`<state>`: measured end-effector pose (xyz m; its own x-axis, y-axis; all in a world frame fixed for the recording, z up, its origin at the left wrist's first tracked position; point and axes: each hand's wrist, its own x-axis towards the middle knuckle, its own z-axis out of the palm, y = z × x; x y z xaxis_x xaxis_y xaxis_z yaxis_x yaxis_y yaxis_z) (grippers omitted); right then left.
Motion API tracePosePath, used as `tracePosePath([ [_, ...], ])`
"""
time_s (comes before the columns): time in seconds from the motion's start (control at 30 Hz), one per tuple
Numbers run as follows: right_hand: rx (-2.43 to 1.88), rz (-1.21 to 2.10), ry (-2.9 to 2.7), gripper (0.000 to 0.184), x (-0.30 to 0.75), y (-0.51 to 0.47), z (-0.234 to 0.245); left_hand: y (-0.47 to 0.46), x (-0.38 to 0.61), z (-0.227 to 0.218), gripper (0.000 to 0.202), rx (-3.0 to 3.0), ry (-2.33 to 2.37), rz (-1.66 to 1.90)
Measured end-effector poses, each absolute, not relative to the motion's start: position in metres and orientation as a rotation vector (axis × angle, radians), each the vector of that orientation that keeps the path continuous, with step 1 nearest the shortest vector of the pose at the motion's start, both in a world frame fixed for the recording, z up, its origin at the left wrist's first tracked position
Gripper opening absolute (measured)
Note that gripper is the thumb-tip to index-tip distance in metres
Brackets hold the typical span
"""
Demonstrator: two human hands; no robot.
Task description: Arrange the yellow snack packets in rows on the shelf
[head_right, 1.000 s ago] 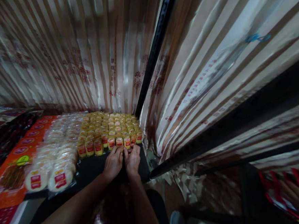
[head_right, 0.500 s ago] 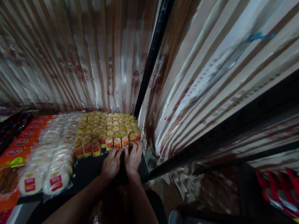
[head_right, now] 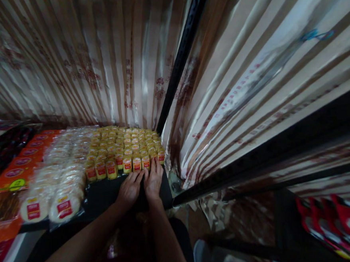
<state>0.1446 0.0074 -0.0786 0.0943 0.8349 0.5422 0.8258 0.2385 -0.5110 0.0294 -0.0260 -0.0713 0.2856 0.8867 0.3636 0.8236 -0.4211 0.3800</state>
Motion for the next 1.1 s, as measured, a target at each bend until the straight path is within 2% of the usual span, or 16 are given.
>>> tracePosePath([
  [0.43,-1.552,0.160,-1.531,0.041,0.136,-0.015,-0.052,-0.067,0.013,-0.047,0.034,2.297,1.483,0.883],
  [0.6,-1.427,0.548,-1.464,0.035,0.117,-0.081,-0.053,-0.131,-0.006,-0.062,0.031,2.181,1.370,1.024],
  [0.73,-1.499,0.734,-1.684,0.031,0.105,-0.138,-0.078,-0.173,-0.019,-0.087,0.028,1.867,1.485,0.827],
  [0.9,-1.912,0.773,-2.159,0.029,0.102,-0.156,-0.121,-0.182,-0.025,-0.121,0.032,1.425,1.690,0.327],
  [1.0,-2.243,0.739,-2.362,0.042,0.108,-0.143,-0.138,-0.178,-0.020,-0.140,0.029,1.381,1.637,0.248],
  [1.1,-2.435,0.749,-2.372,0.039,0.115,-0.127,-0.148,-0.176,-0.015,-0.155,0.029,1.327,1.557,0.250],
])
